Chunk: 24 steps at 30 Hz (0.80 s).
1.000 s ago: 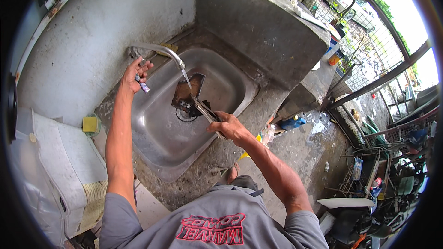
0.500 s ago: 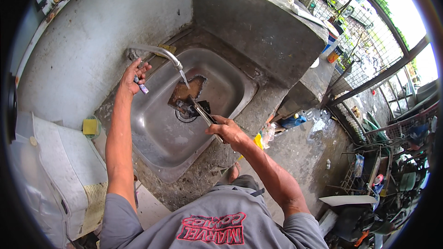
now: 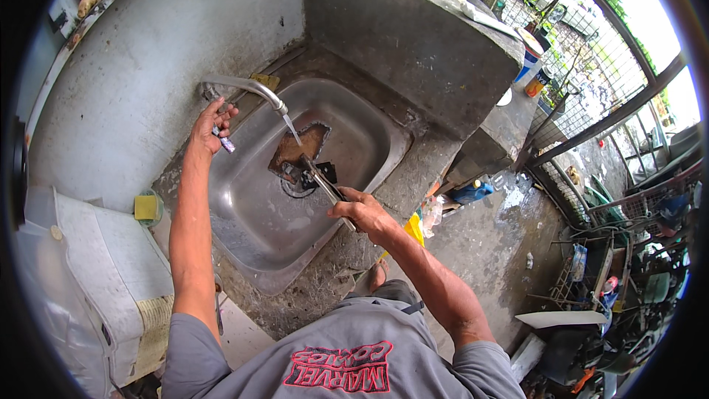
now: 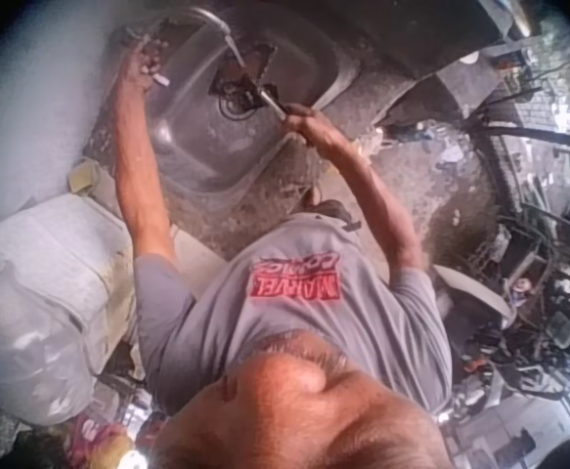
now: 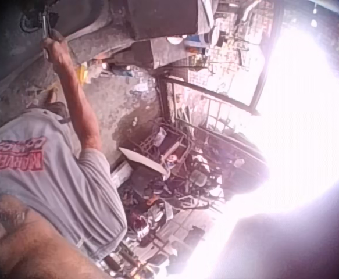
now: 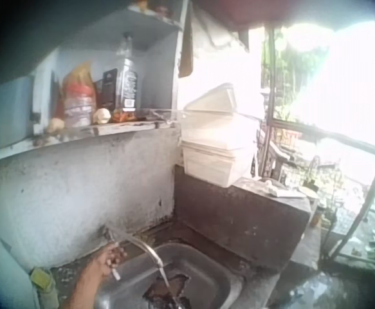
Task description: The person sits on the floor and uses pliers and a hammer to adjust a metal bracket attached to a wheel hub. They then walk to a sink, rinse the bracket under running water, and return to the work area.
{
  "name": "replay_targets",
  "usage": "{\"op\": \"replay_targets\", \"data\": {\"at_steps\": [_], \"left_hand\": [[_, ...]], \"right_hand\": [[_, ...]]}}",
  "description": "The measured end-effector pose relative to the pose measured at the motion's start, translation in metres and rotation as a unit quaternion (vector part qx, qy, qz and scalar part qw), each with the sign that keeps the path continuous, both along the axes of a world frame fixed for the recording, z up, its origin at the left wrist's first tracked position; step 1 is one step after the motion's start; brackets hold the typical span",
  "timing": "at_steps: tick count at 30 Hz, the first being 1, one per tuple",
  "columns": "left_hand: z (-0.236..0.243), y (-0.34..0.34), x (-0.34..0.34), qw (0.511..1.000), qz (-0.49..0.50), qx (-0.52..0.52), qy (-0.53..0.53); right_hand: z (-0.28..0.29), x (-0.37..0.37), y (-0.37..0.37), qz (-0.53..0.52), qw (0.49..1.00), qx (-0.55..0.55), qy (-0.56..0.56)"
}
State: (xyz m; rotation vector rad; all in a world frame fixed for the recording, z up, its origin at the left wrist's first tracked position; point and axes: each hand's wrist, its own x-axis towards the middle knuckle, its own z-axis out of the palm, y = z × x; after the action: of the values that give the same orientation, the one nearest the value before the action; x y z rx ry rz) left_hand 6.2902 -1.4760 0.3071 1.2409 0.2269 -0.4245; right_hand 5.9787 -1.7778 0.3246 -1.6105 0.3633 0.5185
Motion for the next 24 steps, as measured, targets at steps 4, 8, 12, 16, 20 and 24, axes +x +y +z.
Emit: {"op": "replay_targets", "data": {"at_steps": [4, 8, 12, 16, 20, 24], "left_hand": [[0.000, 0.001, 0.001, 1.000, 0.018, -0.004, 0.002], [0.003, 0.001, 0.002, 1.000, 0.019, 0.006, 0.014], [0.001, -0.003, 0.001, 1.000, 0.023, 0.011, 0.011], [0.005, -0.002, 0.005, 0.996, 0.049, 0.070, 0.011], [0.008, -0.016, 0.007, 0.975, 0.098, 0.200, 0.004], [0.004, -0.033, 0.006, 0.944, 0.125, 0.303, -0.045]], "right_hand": [[-0.002, -0.001, 0.001, 0.003, 1.000, 0.000, -0.019], [0.003, -0.002, 0.002, -0.004, 1.000, 0.017, -0.020], [-0.011, -0.001, 0.001, -0.037, 0.998, 0.048, -0.020], [0.007, -0.004, 0.004, -0.018, 0.999, 0.024, 0.012], [-0.010, -0.005, -0.006, 0.005, 0.999, 0.043, 0.016], [-0.017, -0.012, -0.012, -0.026, 0.998, 0.044, 0.024]]}}
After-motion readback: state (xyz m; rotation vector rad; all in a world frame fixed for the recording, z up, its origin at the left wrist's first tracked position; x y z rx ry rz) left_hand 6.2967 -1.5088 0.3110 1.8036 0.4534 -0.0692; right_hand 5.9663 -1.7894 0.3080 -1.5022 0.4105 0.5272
